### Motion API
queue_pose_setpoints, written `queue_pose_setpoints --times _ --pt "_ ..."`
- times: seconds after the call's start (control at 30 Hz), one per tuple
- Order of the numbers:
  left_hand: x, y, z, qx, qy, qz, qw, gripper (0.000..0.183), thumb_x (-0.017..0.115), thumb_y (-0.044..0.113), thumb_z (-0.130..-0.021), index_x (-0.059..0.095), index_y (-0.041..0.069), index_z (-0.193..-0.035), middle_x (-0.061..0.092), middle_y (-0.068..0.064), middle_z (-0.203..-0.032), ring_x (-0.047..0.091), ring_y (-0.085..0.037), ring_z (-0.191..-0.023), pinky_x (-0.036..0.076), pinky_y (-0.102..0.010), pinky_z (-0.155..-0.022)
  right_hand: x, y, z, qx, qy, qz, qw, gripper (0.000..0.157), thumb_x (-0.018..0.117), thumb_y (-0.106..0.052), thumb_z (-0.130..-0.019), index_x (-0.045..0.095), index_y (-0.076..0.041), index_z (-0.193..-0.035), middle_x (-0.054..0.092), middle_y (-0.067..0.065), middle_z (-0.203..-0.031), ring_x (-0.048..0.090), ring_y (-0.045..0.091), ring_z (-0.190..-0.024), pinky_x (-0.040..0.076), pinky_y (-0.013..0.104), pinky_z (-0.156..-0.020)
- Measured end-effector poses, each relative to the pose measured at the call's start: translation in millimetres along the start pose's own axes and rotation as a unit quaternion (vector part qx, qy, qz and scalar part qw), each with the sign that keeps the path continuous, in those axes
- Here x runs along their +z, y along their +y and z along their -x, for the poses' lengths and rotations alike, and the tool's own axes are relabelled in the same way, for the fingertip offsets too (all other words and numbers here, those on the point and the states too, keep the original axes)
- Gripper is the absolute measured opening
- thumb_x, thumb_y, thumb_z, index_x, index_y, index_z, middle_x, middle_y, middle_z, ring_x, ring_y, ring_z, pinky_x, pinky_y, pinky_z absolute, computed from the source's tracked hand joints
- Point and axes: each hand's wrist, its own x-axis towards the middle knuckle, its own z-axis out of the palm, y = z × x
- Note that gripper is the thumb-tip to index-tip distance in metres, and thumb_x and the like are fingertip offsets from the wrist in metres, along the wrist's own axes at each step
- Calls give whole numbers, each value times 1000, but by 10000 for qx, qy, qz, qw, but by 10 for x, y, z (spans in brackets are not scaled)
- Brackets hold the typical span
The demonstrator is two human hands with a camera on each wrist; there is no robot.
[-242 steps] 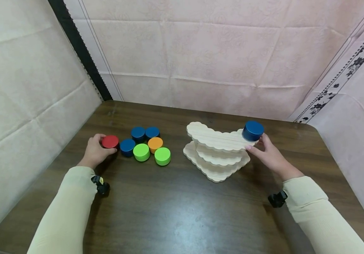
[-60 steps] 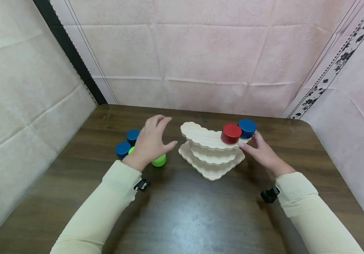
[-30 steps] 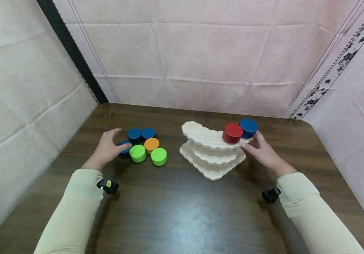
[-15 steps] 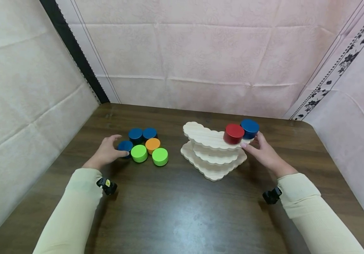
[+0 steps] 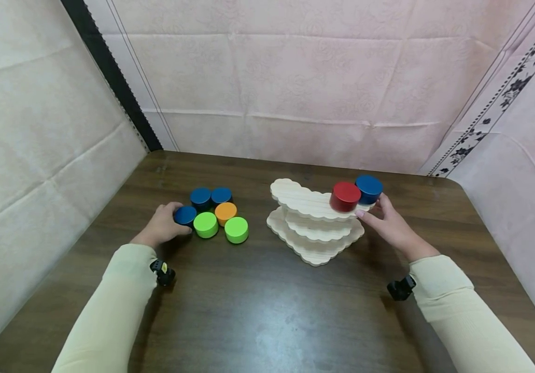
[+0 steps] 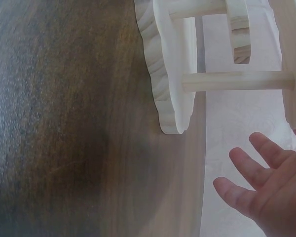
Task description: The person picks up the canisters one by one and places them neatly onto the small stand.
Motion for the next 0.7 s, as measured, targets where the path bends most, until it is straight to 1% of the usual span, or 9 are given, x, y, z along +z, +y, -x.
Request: queue_pose_setpoints --times 0.3,0.53,0.7 --pt "20 -38 -32 -170 30 91 9998 71 68 22 -88 30 -6 -141 29 -35 -136 36 -51 -123 34 -63 -103 -14 12 -10 53 -47 56 10000 91 51 -47 -96 -10 -14 -154 9 27 -156 19 51 -138 27 73 -99" --pt "21 -74 -48 -227 8 209 9995 69 67 23 -89 31 -8 -139 31 -35 -138 35 -50 -124 33 -62 -104 -10 12 -4 -21 -10 59 10000 90 52 -47 -96 -9 -14 -154 11 27 -156 20 51 -138 28 73 -99" --pt "28 -79 -48 -203 144 383 9990 67 68 20 -88 31 -9 -136 34 -34 -137 37 -49 -124 32 -62 -104 -7 1 1 -49 -5 62 10000 90 52 -47 -96 -8 -13 -154 12 27 -156 21 51 -138 28 72 -99"
